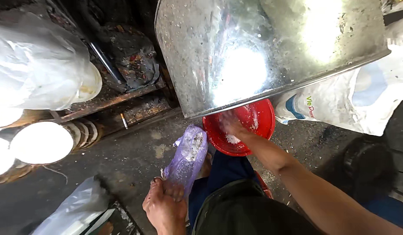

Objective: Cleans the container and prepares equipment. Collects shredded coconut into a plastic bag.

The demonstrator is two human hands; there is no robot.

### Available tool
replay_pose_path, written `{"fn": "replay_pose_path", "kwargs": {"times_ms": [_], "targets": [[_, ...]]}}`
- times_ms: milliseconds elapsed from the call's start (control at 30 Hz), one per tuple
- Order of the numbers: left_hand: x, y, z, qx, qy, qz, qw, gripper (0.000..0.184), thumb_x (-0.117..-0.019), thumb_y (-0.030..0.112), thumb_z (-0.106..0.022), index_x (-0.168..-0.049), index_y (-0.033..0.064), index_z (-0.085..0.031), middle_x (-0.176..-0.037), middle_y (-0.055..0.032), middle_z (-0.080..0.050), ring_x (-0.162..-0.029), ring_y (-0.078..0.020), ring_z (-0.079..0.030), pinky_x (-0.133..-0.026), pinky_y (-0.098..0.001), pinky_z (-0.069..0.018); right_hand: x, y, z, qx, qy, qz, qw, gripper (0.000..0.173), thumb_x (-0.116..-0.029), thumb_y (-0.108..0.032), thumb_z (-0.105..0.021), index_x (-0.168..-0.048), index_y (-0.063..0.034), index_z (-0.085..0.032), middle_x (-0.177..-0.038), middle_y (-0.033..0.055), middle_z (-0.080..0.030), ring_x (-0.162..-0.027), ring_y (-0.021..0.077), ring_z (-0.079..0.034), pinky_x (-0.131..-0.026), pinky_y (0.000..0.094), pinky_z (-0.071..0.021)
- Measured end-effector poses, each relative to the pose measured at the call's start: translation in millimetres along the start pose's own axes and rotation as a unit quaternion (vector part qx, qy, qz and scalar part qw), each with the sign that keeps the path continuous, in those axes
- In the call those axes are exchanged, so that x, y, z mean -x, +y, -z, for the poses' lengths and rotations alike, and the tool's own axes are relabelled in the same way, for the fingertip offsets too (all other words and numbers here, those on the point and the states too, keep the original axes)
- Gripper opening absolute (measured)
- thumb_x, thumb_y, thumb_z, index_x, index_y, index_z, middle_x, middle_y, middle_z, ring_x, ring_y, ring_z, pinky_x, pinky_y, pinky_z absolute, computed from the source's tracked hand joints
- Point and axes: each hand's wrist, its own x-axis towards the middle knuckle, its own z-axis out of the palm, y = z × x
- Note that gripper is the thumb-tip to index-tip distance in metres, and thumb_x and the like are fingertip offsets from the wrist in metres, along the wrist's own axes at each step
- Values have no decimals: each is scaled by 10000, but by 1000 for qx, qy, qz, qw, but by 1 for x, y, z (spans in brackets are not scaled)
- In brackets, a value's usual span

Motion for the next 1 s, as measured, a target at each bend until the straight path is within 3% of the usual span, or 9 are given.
{"fn": "replay_pose_path", "kwargs": {"times_ms": [67, 167, 267, 367, 467, 633, 700, 800, 1000], "targets": [[1, 1, -1, -3, 1, 5, 1000, 538, -1117, 261, -236, -621, 200, -435, -432, 82, -349, -341, -41, -350, -348, -200, -325, 26, -2, -21, 32, -121, 76, 989, 397, -999, -273, -533, -1331, -78, -631, -1439, 166, -556, -1407, 370, -442, -1121, 618, -377], [0, 3, -5, 11, -1, 13, 1000, 546, -1118, 270, -238, -613, 202, -435, -428, 81, -346, -336, -39, -344, -341, -202, -316, 62, 8, 4, 47, -234, 19, 971, 372, -979, -227, -589, -1283, -23, -658, -1406, 218, -579, -1383, 439, -458, -1100, 693, -354], [1, 2, -8, 15, -7, 16, 1000, 538, -1116, 257, -228, -622, 207, -437, -429, 87, -347, -333, -37, -345, -340, -193, -316, 51, 26, 65, 52, -126, -53, 989, 407, -992, -283, -606, -1320, -46, -656, -1454, 229, -540, -1428, 442, -398, -1118, 695, -322], [1, -3, -5, 9, -6, 17, 1000, 530, -1112, 247, -236, -621, 207, -431, -428, 86, -344, -334, -39, -339, -342, -196, -311, 7, 67, 76, 123, 15, -81, 989, 513, -1026, -389, -506, -1420, -69, -574, -1492, 225, -501, -1435, 432, -394, -1083, 669, -374], [2, -2, -3, 11, -1, 10, 1000, 529, -1113, 248, -237, -622, 207, -428, -431, 84, -341, -336, -42, -339, -342, -200, -315, 11, 76, 47, 101, 37, -157, 982, 595, -1032, -464, -469, -1457, -49, -520, -1522, 240, -453, -1438, 443, -378, -1086, 666, -372], [1, 4, -9, 26, -6, 7, 1000, 519, -1111, 234, -244, -631, 201, -438, -433, 82, -346, -338, -38, -342, -340, -198, -316, 65, 7, -5, -27, -67, -320, 945, 847, -978, -659, -413, -1549, -34, -389, -1586, 267, -354, -1469, 458, -331, -1114, 660, -359], [1, 4, -9, 31, -5, 3, 1000, 521, -1112, 220, -250, -625, 193, -434, -431, 80, -346, -336, -40, -340, -338, -201, -316, 67, -21, -14, -61, -106, -309, 943, 821, -999, -655, -384, -1543, -40, -396, -1581, 265, -364, -1443, 455, -379, -1105, 646, -387], [3, 4, -5, 35, 0, -2, 999, 516, -1110, 217, -269, -622, 189, -432, -429, 76, -340, -333, -47, -335, -337, -204, -306, 61, -35, -23, -74, -171, -219, 958, 574, -1071, -468, -351, -1465, -90, -529, -1519, 215, -483, -1386, 409, -482, -1096, 626, -415], [5, 10, 3, 43, 8, -13, 999, 511, -1105, 199, -287, -614, 181, -428, -429, 74, -330, -337, -41, -322, -341, -205, -300, 62, -29, -20, -119, -187, -81, 972, 425, -1042, -378, -478, -1214, -62, -705, -1324, 200, -642, -1307, 355, -560, -1108, 574, -416]]}}
